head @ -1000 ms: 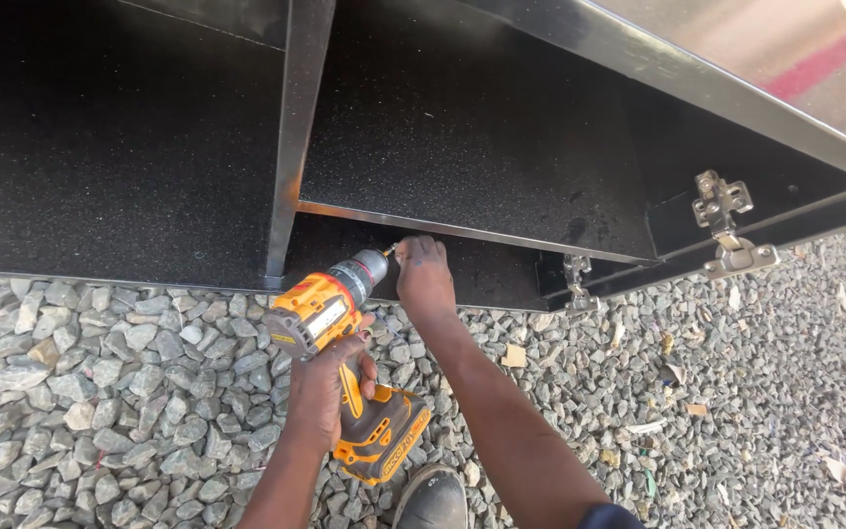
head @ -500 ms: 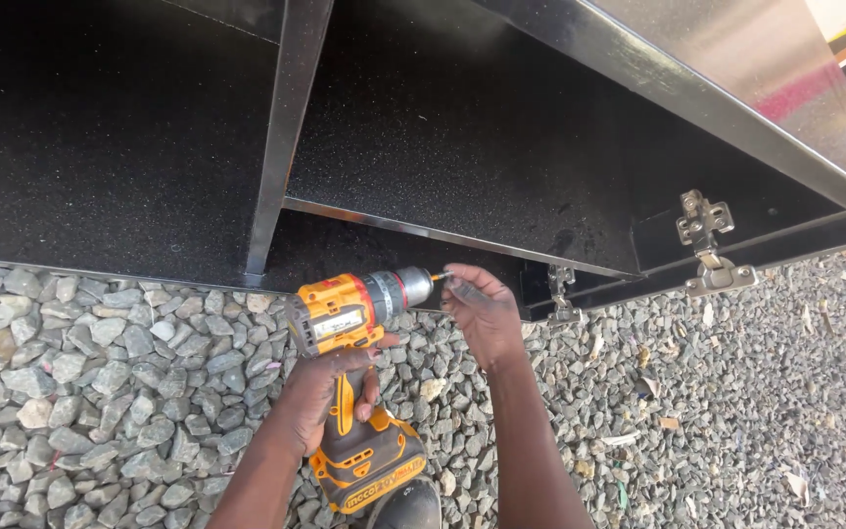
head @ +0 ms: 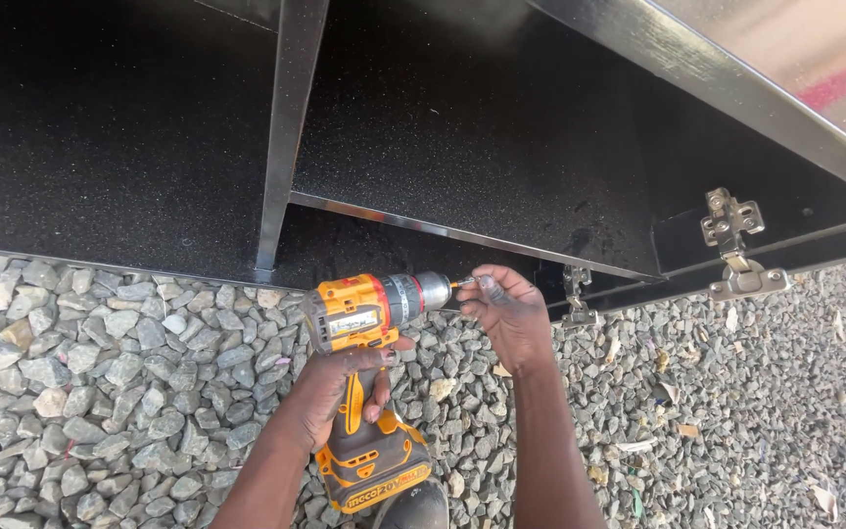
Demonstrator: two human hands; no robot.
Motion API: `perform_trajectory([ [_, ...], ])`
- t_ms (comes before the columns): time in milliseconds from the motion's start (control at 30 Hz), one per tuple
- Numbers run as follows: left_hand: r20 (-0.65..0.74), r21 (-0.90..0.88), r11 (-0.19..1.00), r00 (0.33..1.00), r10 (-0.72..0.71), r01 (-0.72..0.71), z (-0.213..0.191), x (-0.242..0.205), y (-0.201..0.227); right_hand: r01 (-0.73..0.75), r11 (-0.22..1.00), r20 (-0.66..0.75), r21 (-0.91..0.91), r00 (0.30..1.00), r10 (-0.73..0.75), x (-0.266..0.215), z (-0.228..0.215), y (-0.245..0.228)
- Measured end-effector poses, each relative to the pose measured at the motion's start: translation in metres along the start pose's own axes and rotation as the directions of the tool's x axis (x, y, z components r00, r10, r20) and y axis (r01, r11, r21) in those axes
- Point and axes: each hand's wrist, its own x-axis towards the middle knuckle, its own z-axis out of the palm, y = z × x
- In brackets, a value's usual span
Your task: The person uses a cordless drill to drive screws and attach metal hinges to the inside of a black cabinet frame resting on gravel. They pick up hinges and screws from the ground, position each hinge against the cabinet edge, and drive screws to secure them one at a time.
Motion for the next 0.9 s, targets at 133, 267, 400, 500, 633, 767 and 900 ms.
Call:
perform_trajectory([
  [133, -0.015, 0.043, 0.999, 1.0, -0.007, 0.007, 0.007, -0.001, 0.005, -0.021, 0.999, 0.016, -0.029, 1.0, 0.022, 0.002, -0.012, -0.002],
  [267, -0.075, 0.112, 0.994, 0.997, 0.01, -0.001, 0.021, -0.006, 0.016, -0.045, 0.989, -0.031, -0.14, 0.999, 0.041, 0.001, -0.011, -0.01],
  [400, -0.073, 0.282, 0.959, 0.996, 0.057, -0.034, 0.027, -0.004, 0.022, -0.128, 0.978, -0.075, -0.164, 0.99, 0.117, -0.001, -0.016, -0.021],
  [500, -0.063, 0.342, 0.938, 0.995, 0.082, -0.055, 0.027, 0.001, 0.016, -0.123, 0.988, -0.078, -0.095, 0.99, 0.116, -0.01, -0.018, -0.032],
  [633, -0.014, 0.368, 0.93, 0.999, 0.037, -0.029, 0.044, -0.002, 0.018, -0.045, 0.994, -0.1, -0.101, 0.994, 0.035, -0.034, -0.009, -0.062],
  [767, 0.109, 0.205, 0.975, 0.992, 0.067, -0.088, 0.054, 0.005, 0.013, -0.022, 0.775, -0.385, -0.631, 0.877, -0.288, -0.078, 0.01, -0.115],
  [900, 0.239, 0.169, 0.979, 0.968, 0.072, -0.115, 0.074, 0.015, 0.012, 0.153, 0.319, -0.231, -0.935, 0.418, -0.879, -0.091, -0.035, -0.158],
])
